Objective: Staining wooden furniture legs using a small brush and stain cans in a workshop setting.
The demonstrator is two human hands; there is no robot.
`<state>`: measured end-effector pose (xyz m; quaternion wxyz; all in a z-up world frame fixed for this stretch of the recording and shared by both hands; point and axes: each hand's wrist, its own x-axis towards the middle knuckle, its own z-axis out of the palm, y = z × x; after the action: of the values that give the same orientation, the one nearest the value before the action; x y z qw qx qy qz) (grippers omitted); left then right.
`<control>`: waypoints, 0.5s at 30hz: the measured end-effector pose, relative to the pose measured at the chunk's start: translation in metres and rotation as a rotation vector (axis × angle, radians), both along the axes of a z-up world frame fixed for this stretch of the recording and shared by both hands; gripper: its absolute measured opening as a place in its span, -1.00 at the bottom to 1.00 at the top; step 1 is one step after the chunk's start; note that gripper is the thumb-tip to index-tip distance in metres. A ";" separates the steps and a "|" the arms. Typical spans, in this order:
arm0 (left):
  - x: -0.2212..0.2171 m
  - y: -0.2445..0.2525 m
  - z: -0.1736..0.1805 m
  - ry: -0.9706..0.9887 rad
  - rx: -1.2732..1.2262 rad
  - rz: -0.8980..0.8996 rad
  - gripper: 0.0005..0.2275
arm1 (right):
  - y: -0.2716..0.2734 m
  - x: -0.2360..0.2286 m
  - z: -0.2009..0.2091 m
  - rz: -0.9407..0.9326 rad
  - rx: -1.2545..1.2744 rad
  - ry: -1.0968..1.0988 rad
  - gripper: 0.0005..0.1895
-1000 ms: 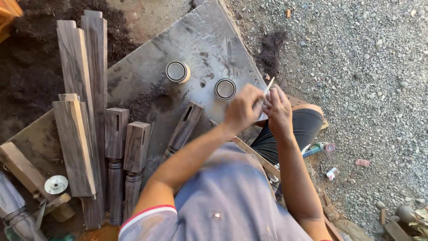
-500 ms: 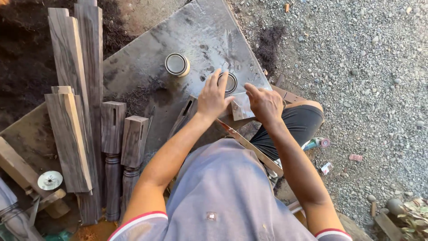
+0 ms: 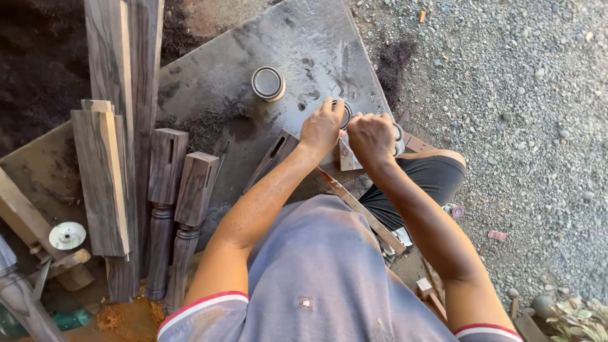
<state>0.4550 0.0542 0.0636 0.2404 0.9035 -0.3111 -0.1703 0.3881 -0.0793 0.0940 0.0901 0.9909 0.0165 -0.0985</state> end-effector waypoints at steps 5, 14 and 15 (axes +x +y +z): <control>-0.001 0.005 -0.025 -0.064 -0.073 -0.007 -0.49 | 0.016 0.016 -0.008 0.213 -0.368 0.018 -0.77; 0.013 0.012 -0.023 0.049 -0.243 0.019 -0.45 | -0.014 0.020 -0.017 0.344 -0.137 0.160 -0.78; 0.012 0.014 -0.029 0.050 -0.241 0.027 -0.45 | -0.005 0.020 -0.020 0.352 -0.135 0.161 -0.78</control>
<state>0.4669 0.0680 0.0348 0.3574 0.8675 -0.3113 -0.1507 0.4080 -0.0843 0.0743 0.1708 0.9534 0.1899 -0.1610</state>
